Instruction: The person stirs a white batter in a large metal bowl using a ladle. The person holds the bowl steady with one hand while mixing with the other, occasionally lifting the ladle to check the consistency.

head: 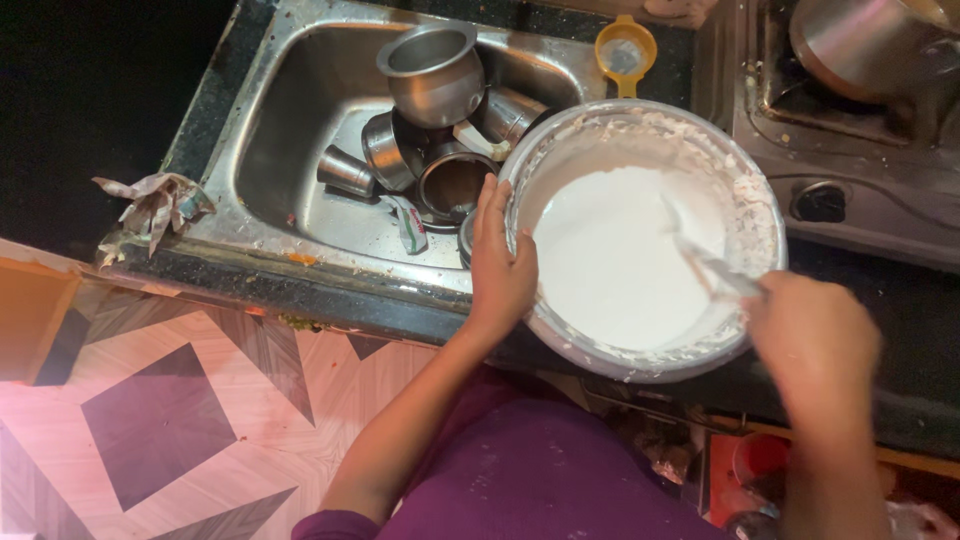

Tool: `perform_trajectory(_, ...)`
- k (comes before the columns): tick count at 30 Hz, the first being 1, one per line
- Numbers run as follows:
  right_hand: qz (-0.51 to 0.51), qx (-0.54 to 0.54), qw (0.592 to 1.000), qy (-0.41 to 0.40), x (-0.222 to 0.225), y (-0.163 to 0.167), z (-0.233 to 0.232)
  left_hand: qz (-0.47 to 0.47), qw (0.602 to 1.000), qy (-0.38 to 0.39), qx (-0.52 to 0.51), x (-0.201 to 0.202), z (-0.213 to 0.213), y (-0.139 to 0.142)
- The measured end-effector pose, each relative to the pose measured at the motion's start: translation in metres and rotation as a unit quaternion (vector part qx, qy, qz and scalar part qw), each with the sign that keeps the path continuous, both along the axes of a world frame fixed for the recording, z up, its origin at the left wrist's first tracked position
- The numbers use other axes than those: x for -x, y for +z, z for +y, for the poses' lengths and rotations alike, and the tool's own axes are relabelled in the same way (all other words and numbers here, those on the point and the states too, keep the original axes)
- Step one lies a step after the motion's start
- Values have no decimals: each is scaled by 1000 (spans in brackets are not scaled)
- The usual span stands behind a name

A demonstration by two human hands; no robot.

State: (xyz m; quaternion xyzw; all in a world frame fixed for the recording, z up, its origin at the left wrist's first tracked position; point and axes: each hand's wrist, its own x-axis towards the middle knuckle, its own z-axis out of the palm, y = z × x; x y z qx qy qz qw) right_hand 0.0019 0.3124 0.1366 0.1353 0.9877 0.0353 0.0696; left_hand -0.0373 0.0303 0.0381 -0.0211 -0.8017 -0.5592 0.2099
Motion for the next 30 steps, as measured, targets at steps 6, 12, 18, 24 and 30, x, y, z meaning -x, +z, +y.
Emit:
perform_trajectory(6,6,137,988,72,6,-11,-16,-8,1000,3,1,0,-1,1)
perform_trajectory(12,60,96,993,-20,-8,22,12,-24,1000,1,-18,-2,-3,3)
perform_trajectory(18,5,-27,1000,11,11,-1,7,-26,998,-6,-49,2,2,2)
perform_trajectory(24,-24,95,993,73,12,-8,-13,-17,999,6,-40,3,0,0)
perform_trajectory(30,-15,134,989,-56,3,38,9,-33,999,22,-37,1,-3,-1)
